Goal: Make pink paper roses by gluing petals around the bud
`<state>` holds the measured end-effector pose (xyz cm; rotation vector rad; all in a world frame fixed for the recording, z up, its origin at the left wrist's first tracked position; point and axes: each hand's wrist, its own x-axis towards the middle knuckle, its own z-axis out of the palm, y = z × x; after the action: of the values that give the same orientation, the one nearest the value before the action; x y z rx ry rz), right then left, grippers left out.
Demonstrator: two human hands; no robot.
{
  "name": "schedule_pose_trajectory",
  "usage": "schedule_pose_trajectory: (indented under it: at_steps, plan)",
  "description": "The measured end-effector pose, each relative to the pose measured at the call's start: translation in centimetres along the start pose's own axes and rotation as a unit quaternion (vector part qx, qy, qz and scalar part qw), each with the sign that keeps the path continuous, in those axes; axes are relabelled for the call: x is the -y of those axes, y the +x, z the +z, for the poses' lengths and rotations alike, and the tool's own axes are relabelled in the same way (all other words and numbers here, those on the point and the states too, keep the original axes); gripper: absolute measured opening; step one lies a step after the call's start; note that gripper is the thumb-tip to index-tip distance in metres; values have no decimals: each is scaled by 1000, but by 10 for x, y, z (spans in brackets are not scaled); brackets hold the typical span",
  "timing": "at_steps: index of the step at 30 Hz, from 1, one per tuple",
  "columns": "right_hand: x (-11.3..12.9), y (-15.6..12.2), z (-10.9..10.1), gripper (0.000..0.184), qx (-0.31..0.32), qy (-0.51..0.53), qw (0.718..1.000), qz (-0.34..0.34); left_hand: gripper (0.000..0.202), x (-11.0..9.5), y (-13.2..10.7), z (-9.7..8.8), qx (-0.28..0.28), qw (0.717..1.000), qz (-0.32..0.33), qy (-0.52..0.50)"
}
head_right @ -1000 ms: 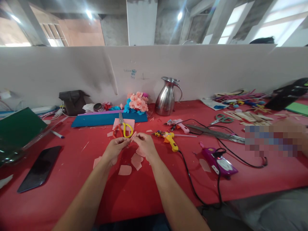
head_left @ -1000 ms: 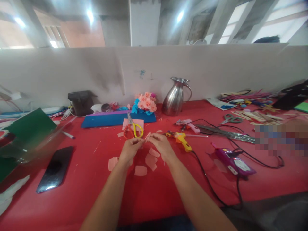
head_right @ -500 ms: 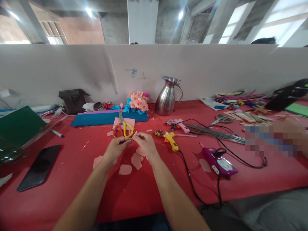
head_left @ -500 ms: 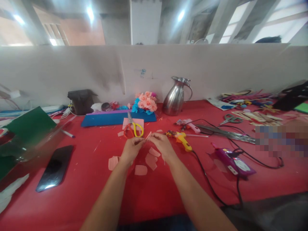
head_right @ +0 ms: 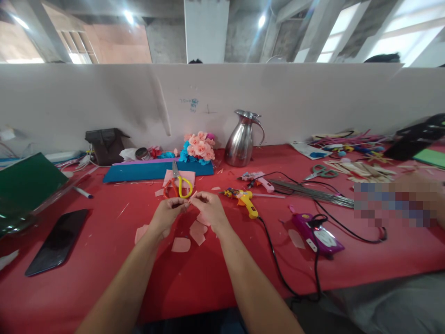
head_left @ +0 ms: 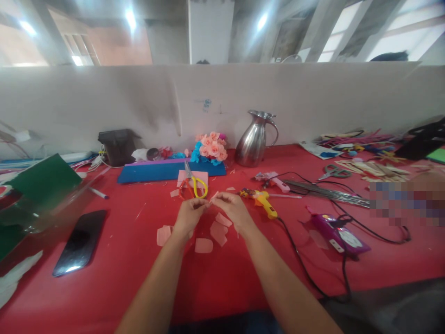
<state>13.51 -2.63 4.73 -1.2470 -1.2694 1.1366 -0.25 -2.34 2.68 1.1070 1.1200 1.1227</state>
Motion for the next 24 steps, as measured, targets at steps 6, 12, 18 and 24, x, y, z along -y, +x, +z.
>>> schedule_pose_trajectory:
  at_steps: [6,12,18,24]
  plan:
    - [1,0,0,14,-3,-3,1000,-7,24,-3,-1,-2,25,1000,7,-3]
    - [-2,0,0,15,1,1,1000,-14,28,-1,0,-3,28,999,-19,-20]
    - [-1,-1,1,12,17,12,1000,-19,25,1,1,-3,27,999,-40,-19]
    - [-5,2,-1,12,-13,9,999,-32,23,-2,0,-4,8,997,-44,-64]
